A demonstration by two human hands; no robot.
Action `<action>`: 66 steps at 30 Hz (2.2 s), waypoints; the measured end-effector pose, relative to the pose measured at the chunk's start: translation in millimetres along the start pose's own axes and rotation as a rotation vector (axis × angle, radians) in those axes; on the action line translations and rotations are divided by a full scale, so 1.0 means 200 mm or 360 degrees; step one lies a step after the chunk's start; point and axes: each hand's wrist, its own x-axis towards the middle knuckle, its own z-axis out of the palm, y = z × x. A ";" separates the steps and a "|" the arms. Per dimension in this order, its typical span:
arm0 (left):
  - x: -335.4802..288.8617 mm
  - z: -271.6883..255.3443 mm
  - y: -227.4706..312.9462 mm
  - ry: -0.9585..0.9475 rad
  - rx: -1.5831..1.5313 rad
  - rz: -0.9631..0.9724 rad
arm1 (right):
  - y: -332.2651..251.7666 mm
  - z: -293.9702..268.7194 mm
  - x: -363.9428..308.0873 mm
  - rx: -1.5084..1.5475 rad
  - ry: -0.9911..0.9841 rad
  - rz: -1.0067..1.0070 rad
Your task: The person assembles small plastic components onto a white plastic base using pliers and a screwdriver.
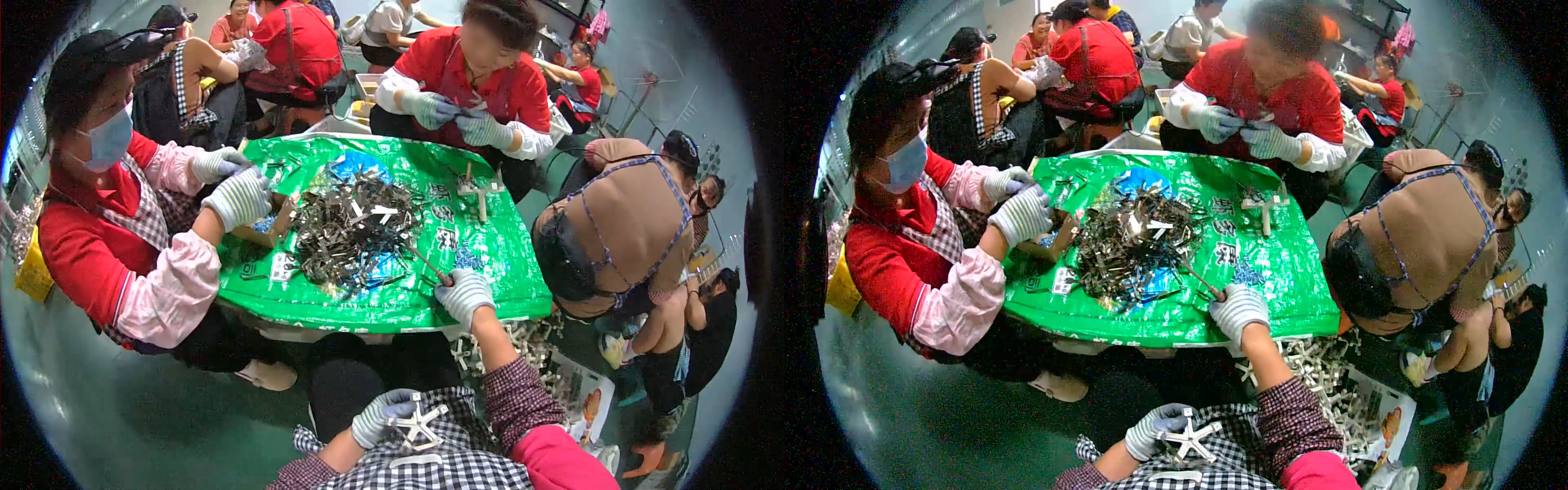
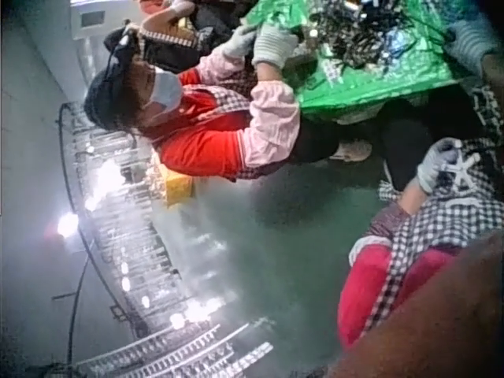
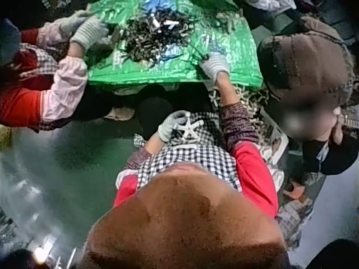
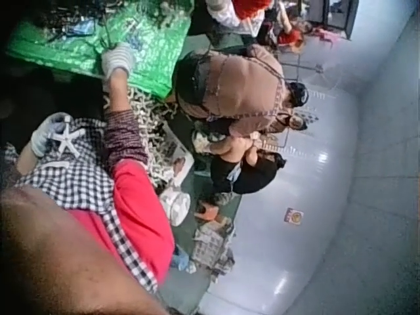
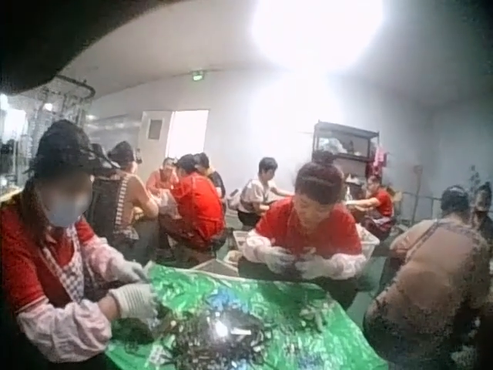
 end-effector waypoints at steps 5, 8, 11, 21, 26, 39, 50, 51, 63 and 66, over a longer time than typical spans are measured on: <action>-0.03 0.08 0.09 0.0069 0.0040 0.0096 | 0.10 0.02 0.02 0.0362 0.0056 -0.0194; 0.02 0.03 0.11 0.0043 0.0321 0.0160 | 0.12 0.05 0.04 0.0600 0.0179 -0.0440; 0.04 0.07 0.17 0.0068 0.0332 0.0220 | 0.13 0.03 -0.04 0.1212 0.0137 -0.0609; 0.02 0.02 0.12 0.0101 0.0049 0.0111 | 0.24 0.20 -0.48 0.1614 -0.0938 -0.0454; 0.04 0.00 0.05 0.0140 0.0236 0.0287 | 0.27 0.32 -0.59 0.1743 -0.0947 -0.0550; 0.08 -0.04 0.04 0.0168 0.0053 0.0141 | 0.30 0.41 -0.57 0.1629 -0.1063 -0.0439; 0.05 0.00 0.07 0.0184 0.0383 0.0067 | 0.30 0.43 -0.59 0.1701 -0.1072 -0.0329; 0.04 0.00 0.07 0.0171 0.0325 0.0036 | 0.30 0.43 -0.59 0.1662 -0.1024 -0.0423; 0.06 -0.04 0.03 0.0139 0.0297 0.0189 | 0.33 0.44 -0.60 0.1743 -0.1004 -0.0533; 0.05 -0.04 0.03 0.0108 0.0299 0.0105 | 0.32 0.42 -0.60 0.1719 -0.1079 -0.0441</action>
